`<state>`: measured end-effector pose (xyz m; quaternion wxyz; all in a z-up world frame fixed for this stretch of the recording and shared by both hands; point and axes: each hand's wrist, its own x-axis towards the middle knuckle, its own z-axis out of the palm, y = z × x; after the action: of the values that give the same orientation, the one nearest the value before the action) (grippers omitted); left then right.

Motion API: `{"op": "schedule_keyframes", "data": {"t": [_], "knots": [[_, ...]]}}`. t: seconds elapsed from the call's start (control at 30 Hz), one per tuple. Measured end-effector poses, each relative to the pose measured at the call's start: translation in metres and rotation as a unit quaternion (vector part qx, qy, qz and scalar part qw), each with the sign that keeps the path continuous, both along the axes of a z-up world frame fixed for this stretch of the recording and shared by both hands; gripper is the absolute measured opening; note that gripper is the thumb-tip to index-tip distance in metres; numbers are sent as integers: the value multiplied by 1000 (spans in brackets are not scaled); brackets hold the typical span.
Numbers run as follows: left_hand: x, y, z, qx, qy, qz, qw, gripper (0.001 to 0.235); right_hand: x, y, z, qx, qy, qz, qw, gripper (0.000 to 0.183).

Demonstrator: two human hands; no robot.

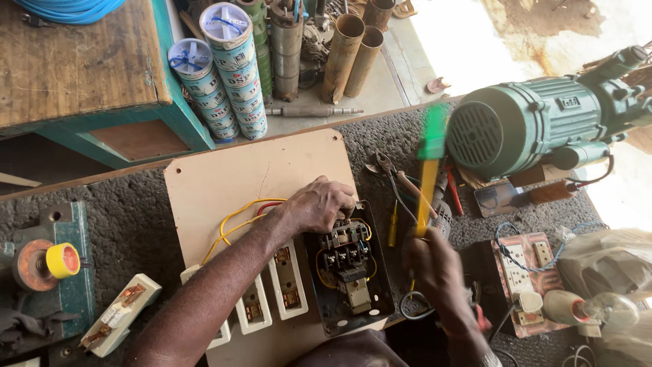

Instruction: The person uses pliers and a screwdriver to connect wires to a contactor and several white electrical components mounted on a board. They strip wire ends, insert them into terminals, and tighten screws to secure the connections.

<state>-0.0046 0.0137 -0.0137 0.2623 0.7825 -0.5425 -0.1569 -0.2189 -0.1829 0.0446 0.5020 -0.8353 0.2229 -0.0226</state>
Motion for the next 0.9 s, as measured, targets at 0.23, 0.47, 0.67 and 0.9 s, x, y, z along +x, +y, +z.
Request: {"op": "schedule_keyframes", "data": {"t": [0.23, 0.47, 0.67, 0.9], "knots": [[3, 1, -5, -4, 21, -3, 1000, 30, -3, 6, 97, 237, -421, 154, 862, 30], [2, 0, -6, -55, -21, -8, 998, 32, 12, -2, 141, 355, -497, 162, 775, 34], [4, 6, -6, -69, -101, -15, 992, 31, 38, 16, 133, 377, -443, 204, 787, 38], [4, 9, -6, -61, -98, 4, 993, 17, 27, -3, 170, -49, -162, 259, 951, 26]]}}
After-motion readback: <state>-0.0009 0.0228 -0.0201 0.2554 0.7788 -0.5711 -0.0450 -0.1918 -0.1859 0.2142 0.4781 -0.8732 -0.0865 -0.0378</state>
